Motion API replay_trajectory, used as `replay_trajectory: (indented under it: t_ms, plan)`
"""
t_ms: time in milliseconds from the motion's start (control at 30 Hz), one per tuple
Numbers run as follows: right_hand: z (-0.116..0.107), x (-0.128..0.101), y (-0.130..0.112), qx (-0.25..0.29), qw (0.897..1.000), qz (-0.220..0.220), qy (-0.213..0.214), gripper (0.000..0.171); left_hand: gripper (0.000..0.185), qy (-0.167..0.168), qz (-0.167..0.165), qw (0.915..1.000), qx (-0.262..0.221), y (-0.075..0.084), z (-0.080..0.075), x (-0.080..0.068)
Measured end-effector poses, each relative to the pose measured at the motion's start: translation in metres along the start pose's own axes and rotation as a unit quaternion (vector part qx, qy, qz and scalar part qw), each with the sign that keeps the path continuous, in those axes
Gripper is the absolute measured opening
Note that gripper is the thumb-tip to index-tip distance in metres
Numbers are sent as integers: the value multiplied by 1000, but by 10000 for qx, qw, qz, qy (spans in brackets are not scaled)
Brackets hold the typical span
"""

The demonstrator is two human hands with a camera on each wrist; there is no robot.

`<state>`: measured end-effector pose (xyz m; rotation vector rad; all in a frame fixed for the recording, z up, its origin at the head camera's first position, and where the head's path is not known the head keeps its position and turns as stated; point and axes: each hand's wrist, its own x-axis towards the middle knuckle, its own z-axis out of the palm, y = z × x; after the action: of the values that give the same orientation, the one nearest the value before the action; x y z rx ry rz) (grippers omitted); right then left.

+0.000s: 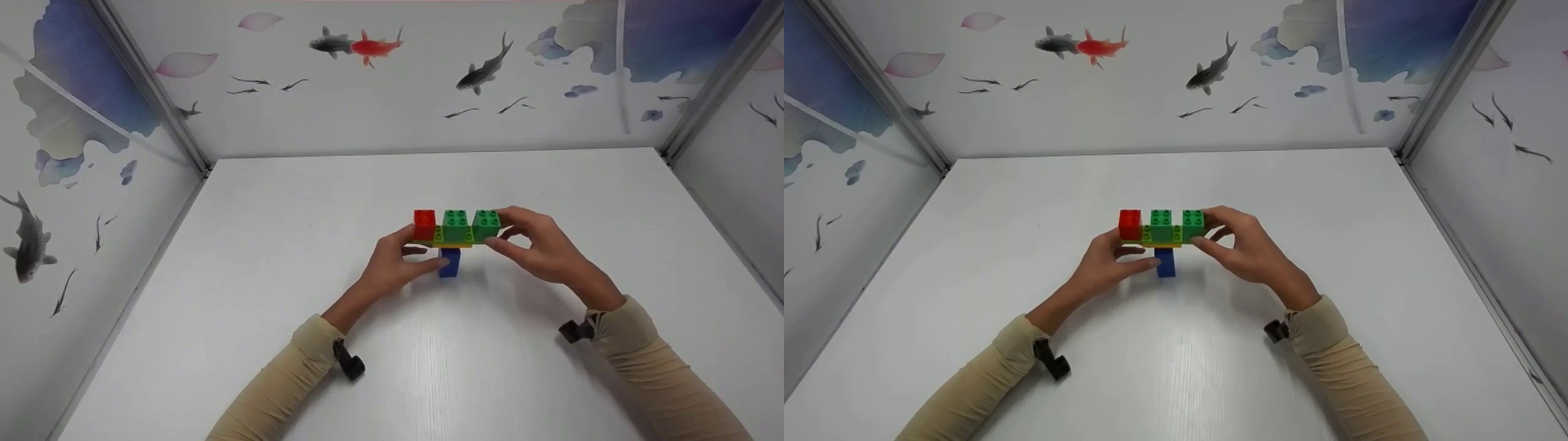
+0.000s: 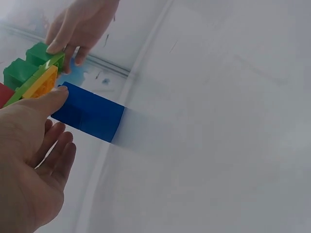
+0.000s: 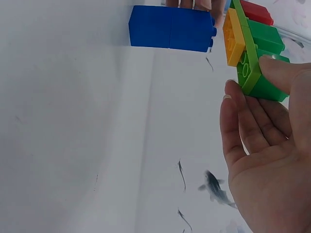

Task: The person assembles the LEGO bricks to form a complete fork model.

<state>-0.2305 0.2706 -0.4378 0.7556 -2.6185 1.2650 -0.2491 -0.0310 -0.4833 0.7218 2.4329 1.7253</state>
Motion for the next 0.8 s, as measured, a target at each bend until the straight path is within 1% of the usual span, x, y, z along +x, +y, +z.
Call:
replay_trajectory:
  t_ms: [67,200,300,400,533,667,800]
  plan:
    - [-1,0,-1,-7,10000,12,-1,41,62,111,169,9998,-73,1,-3,1]
    - [-2,0,-1,-36,10000,71,0,42,64,445,525,9967,-442,4,-9,2]
    - [-2,0,-1,-36,9999,107,-9,42,59,628,790,9925,-687,5,-13,3]
    - [-1,0,0,-32,9999,95,-7,42,50,714,986,9898,-738,4,-17,3]
    - [-1,0,1,-44,10000,30,8,42,42,718,1052,9891,-732,1,-19,3]
    - [1,0,3,-98,9999,26,-7,44,40,697,1062,9893,-723,-2,-20,1]
    - [3,0,4,-162,9998,69,-49,46,40,663,1120,9890,-707,-2,-21,1]
